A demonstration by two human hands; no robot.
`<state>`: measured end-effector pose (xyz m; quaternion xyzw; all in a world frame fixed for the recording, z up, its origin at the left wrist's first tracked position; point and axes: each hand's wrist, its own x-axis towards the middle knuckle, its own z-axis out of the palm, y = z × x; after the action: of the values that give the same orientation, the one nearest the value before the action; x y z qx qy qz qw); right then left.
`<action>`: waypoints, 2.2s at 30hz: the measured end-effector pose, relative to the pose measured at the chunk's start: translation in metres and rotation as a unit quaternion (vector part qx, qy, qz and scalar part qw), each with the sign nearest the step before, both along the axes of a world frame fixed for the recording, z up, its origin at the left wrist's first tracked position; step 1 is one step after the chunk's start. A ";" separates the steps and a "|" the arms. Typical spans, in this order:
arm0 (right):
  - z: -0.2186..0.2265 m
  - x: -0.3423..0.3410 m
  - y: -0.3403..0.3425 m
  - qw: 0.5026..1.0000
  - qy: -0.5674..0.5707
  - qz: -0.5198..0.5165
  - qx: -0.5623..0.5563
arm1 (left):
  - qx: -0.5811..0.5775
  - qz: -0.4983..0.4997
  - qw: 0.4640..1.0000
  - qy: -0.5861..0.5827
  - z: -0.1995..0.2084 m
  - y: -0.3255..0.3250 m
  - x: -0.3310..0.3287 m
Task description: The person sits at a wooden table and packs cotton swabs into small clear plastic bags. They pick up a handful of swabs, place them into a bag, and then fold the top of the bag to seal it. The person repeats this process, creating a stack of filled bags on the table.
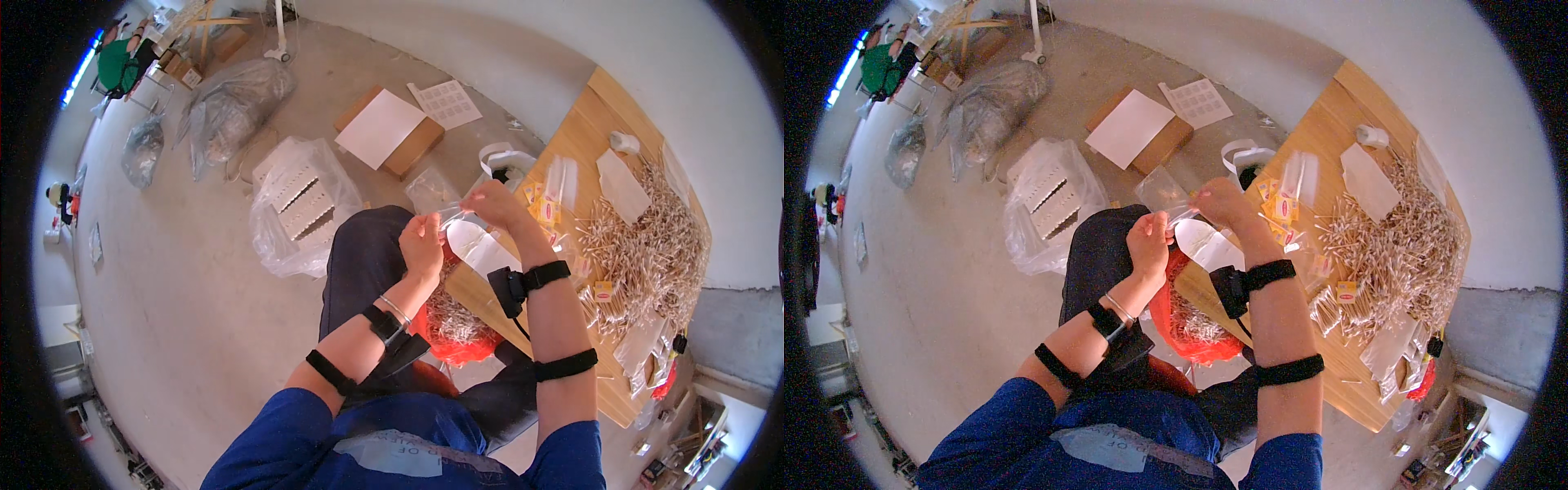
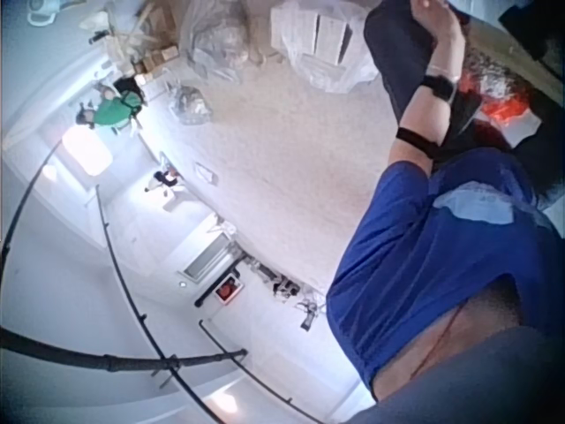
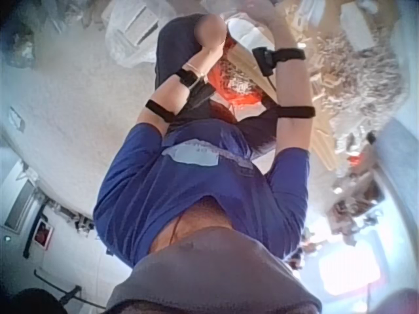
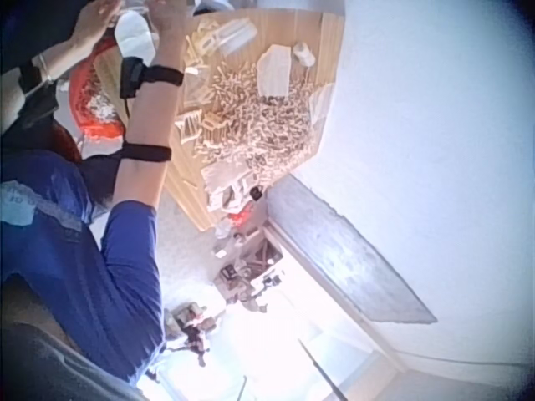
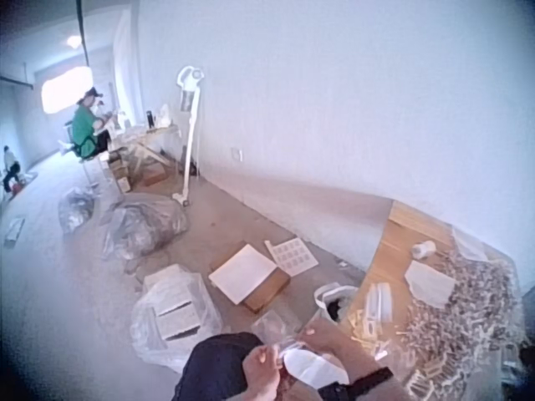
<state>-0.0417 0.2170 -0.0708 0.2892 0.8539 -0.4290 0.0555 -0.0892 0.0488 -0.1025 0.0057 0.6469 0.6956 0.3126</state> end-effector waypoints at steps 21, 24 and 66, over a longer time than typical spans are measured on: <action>-0.013 -0.003 0.003 0.999 0.025 -0.034 -0.033 | 0.042 0.001 0.999 0.020 -0.007 0.001 -0.009; -0.009 -0.002 0.001 0.999 0.032 -0.032 -0.024 | 0.033 0.005 0.999 0.028 -0.010 0.001 -0.009; 0.011 -0.004 -0.005 0.977 -0.159 0.086 0.111 | -0.001 -0.096 0.993 -0.068 -0.007 -0.016 0.019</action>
<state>-0.0452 0.2122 -0.0600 0.2833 0.8982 -0.2740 0.1948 -0.0704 0.0327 -0.1090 0.0200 0.6214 0.6602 0.4213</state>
